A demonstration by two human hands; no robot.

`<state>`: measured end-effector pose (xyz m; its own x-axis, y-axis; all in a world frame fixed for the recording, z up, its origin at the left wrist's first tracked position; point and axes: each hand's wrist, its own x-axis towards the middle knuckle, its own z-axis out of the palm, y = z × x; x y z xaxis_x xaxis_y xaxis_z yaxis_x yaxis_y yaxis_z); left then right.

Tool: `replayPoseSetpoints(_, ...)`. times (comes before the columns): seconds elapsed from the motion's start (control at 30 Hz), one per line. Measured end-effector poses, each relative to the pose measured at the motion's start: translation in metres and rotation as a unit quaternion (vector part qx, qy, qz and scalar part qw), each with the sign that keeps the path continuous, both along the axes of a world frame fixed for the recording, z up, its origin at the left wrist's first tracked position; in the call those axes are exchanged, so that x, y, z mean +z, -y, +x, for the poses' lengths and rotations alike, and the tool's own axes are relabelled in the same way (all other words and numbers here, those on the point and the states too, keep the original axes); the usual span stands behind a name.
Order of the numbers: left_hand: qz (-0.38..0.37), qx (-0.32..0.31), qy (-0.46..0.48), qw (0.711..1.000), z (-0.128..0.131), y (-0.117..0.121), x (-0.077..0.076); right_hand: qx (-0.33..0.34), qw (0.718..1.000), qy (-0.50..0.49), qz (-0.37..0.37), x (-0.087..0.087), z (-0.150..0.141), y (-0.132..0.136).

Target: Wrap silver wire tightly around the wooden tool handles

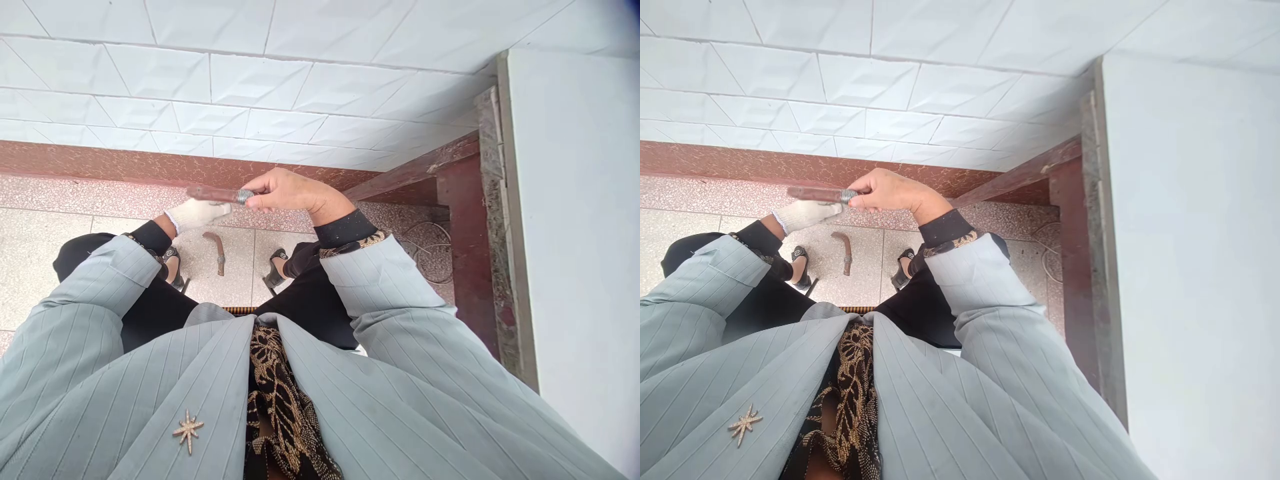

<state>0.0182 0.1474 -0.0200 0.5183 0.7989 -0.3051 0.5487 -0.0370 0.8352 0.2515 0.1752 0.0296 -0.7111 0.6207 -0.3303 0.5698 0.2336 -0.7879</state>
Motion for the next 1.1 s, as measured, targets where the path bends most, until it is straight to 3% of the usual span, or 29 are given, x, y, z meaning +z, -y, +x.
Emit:
replayPoseSetpoints(0.13,-0.028,-0.065,0.049,0.996,0.005,0.007,-0.007,-0.143,0.982,0.073,0.1,-0.011,-0.003,-0.004)
replayPoseSetpoints(0.23,-0.044,-0.112,0.039,0.992,0.005,0.009,-0.009,-0.159,0.953,0.185,0.177,-0.019,-0.005,-0.008)
replayPoseSetpoints(0.33,-0.041,-0.134,0.022,0.99,0.003,0.007,-0.006,-0.04,0.933,0.322,0.156,-0.023,-0.008,-0.009)
replayPoseSetpoints(0.4,-0.01,-0.12,0.009,0.993,0.001,0.005,-0.004,0.099,0.924,0.365,0.057,-0.023,-0.01,-0.008)
replayPoseSetpoints(0.47,0.032,-0.099,-0.01,0.995,-0.002,0.003,-0.003,0.219,0.923,0.31,-0.069,-0.018,-0.009,-0.005)
replayPoseSetpoints(0.53,0.055,-0.085,-0.01,0.995,-0.004,0.001,-0.002,0.263,0.934,0.191,-0.15,-0.009,-0.004,-0.004)
replayPoseSetpoints(0.57,0.057,-0.082,0.002,0.995,-0.005,0.001,-0.002,0.254,0.944,0.129,-0.165,-0.004,0.0,-0.004)
replayPoseSetpoints(0.63,0.056,-0.079,0.034,0.995,-0.007,0.002,-0.003,0.169,0.977,0.049,-0.12,0.004,0.01,-0.006)
replayPoseSetpoints(0.77,0.043,-0.029,0.005,0.999,-0.007,0.004,-0.003,0.016,0.998,0.002,-0.067,0.007,0.024,-0.011)
replayPoseSetpoints(1.0,-0.024,-0.086,0.045,0.995,0.002,0.009,-0.007,-0.04,0.997,0.023,-0.069,0.001,0.017,-0.007)
replayPoseSetpoints(1.1,-0.012,-0.11,0.047,0.993,0.003,0.009,-0.012,-0.074,0.995,0.046,-0.054,0.0,0.008,-0.004)
